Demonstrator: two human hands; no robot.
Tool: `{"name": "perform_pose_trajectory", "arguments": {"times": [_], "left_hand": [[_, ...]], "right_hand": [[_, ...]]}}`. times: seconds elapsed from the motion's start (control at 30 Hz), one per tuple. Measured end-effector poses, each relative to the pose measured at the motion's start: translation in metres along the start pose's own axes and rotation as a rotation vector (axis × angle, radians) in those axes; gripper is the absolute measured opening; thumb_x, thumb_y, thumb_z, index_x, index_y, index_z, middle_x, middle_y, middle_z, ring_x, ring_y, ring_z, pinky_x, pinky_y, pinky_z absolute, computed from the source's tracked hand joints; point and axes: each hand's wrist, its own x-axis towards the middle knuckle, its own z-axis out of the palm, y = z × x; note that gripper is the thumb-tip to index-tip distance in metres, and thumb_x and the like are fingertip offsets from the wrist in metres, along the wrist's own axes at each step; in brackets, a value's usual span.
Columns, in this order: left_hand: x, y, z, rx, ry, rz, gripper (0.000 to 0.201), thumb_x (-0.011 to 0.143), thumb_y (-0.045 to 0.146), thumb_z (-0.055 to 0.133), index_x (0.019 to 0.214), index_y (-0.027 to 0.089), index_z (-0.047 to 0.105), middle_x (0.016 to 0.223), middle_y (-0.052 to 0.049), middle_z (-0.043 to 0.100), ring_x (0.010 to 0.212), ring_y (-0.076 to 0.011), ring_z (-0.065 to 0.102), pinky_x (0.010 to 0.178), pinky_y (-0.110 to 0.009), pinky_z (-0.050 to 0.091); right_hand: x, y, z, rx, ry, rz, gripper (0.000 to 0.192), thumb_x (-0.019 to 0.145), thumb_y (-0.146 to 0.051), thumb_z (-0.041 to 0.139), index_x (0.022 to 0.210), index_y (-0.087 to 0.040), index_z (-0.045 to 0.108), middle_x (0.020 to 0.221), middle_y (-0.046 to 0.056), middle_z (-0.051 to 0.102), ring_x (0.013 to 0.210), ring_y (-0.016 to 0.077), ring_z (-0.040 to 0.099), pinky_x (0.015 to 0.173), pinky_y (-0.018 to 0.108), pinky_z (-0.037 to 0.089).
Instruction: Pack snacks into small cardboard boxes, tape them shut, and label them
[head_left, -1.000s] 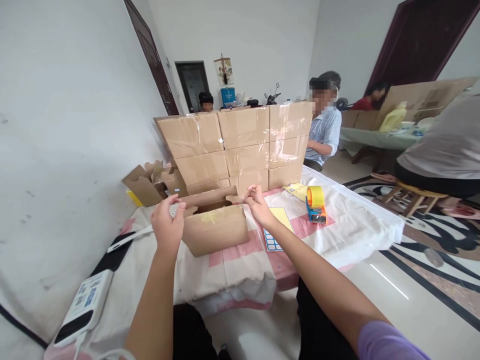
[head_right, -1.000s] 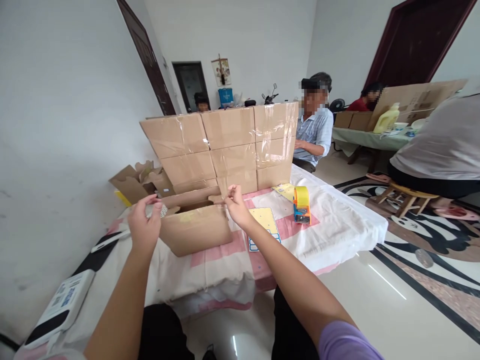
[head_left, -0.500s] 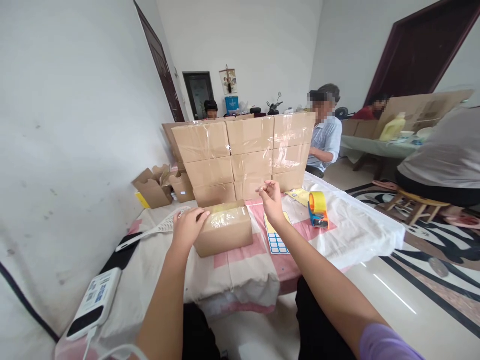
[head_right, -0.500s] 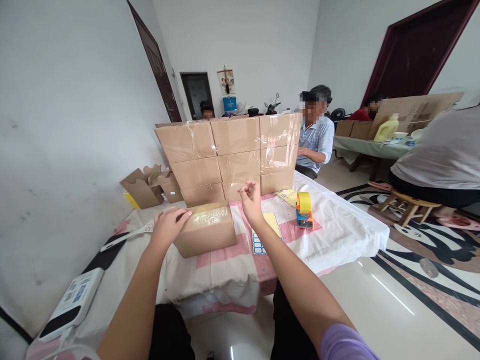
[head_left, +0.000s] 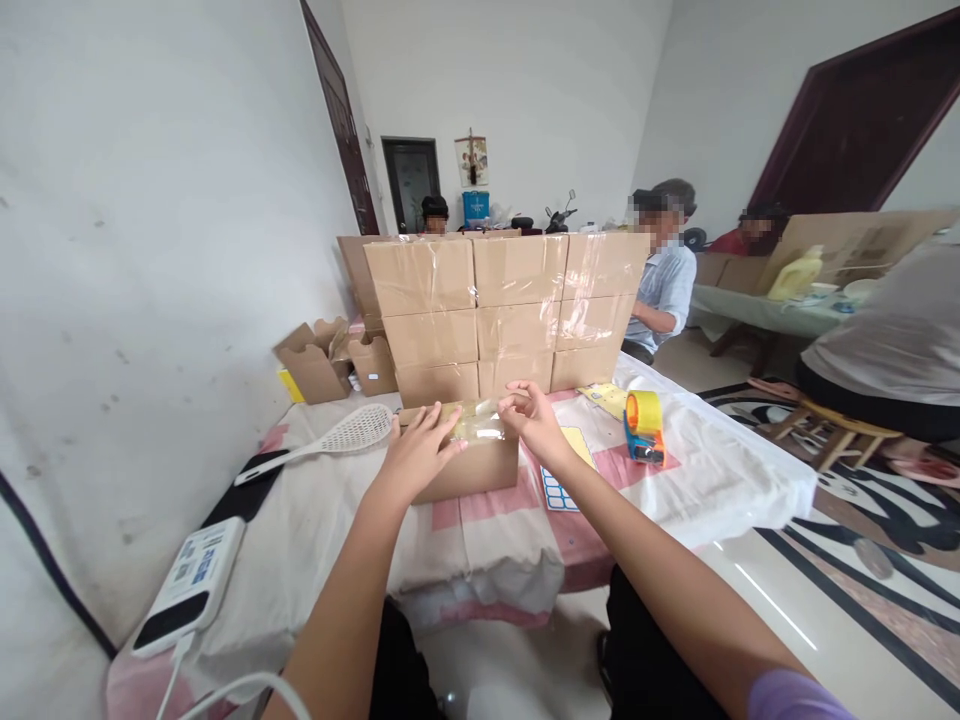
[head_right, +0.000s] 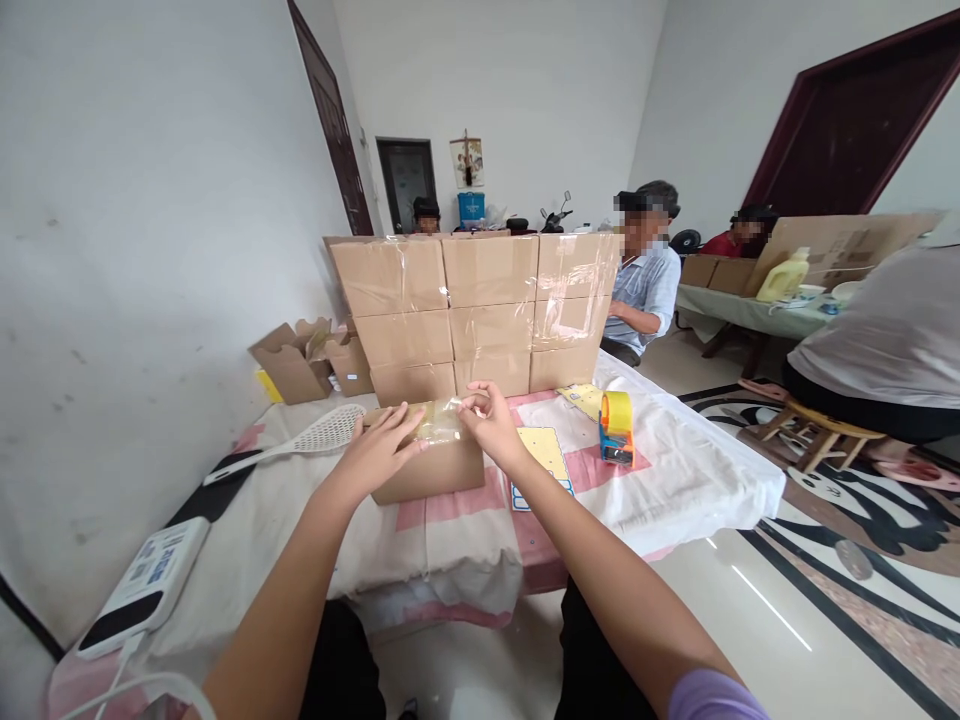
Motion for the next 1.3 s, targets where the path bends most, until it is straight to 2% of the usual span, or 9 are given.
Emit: {"name": "perform_pose_trajectory", "arguments": {"times": [0.17,0.33,0.43,0.57,0.8,0.97,1.17,1.3], "left_hand": [[-0.001,0.002,-0.002,-0.074,-0.031,0.009,0.062,0.099,0.061,0.033,0.153,0.031,0.041,0.167,-0.003,0.023,0.154,-0.0341,0.019,0.12,-0.071,0.007],[0.0,0.002,-0.002,-0.123,-0.048,0.012,0.062,0.1,0.059,0.034,0.155,0.03,0.038,0.166,-0.002,0.025,0.155,-0.0321,0.018,0.12,-0.071,0.002],[0.001,0.0,-0.001,-0.131,-0.055,0.007,0.063,0.099,0.061,0.033,0.155,0.031,0.037,0.166,-0.002,0.025,0.155,-0.0319,0.017,0.12,-0.07,0.0],[0.001,-0.001,0.0,-0.154,-0.074,0.008,0.063,0.099,0.061,0.033,0.155,0.032,0.037,0.167,-0.002,0.023,0.156,-0.0309,0.015,0.12,-0.071,-0.001],[0.001,0.001,-0.001,-0.168,-0.053,0.013,0.063,0.099,0.065,0.03,0.151,0.032,0.043,0.166,-0.004,0.027,0.155,-0.0329,0.017,0.12,-0.071,-0.002],[0.002,-0.001,0.003,-0.173,-0.025,0.021,0.066,0.097,0.069,0.032,0.151,0.033,0.043,0.165,-0.005,0.029,0.154,-0.0325,0.02,0.122,-0.067,-0.002],[0.003,-0.001,0.003,-0.165,-0.045,0.016,0.07,0.095,0.071,0.034,0.153,0.031,0.04,0.166,-0.005,0.027,0.154,-0.0334,0.018,0.12,-0.069,-0.001],[0.003,-0.001,0.003,-0.152,-0.044,0.015,0.07,0.095,0.072,0.034,0.153,0.033,0.041,0.166,-0.004,0.026,0.155,-0.0322,0.018,0.121,-0.069,-0.001]], "right_hand": [[0.012,0.005,0.013,-0.032,-0.025,0.083,0.048,0.066,-0.028,0.071,0.107,-0.024,0.047,0.076,-0.005,0.063,0.065,0.0136,0.054,0.062,0.027,0.039],[0.024,0.02,0.015,-0.192,0.072,0.186,0.045,0.061,-0.025,0.063,0.102,-0.023,0.046,0.064,-0.008,0.059,0.053,0.0132,0.05,0.054,0.026,0.035],[0.026,0.018,0.014,-0.152,0.073,0.153,0.046,0.06,-0.025,0.064,0.102,-0.023,0.047,0.065,-0.009,0.059,0.055,0.0131,0.051,0.055,0.027,0.036],[0.027,0.008,0.013,-0.007,0.026,0.077,0.048,0.063,-0.029,0.071,0.106,-0.023,0.049,0.07,-0.008,0.061,0.066,0.0133,0.057,0.065,0.027,0.042],[0.028,0.013,0.014,-0.196,0.0,0.169,0.041,0.06,-0.025,0.068,0.097,-0.023,0.051,0.068,-0.007,0.062,0.056,0.0119,0.052,0.056,0.026,0.039],[0.029,0.007,0.014,-0.029,-0.027,0.113,0.044,0.062,-0.03,0.071,0.101,-0.023,0.051,0.075,-0.005,0.066,0.067,0.0138,0.059,0.064,0.027,0.045],[0.028,0.02,0.013,-0.291,-0.046,0.188,0.04,0.063,-0.022,0.065,0.099,-0.024,0.049,0.068,-0.007,0.063,0.061,0.0143,0.056,0.061,0.027,0.043],[0.027,0.024,0.016,-0.494,0.002,0.102,0.033,0.064,-0.016,0.063,0.094,-0.024,0.052,0.073,-0.004,0.064,0.075,0.0184,0.063,0.072,0.031,0.045]]}}
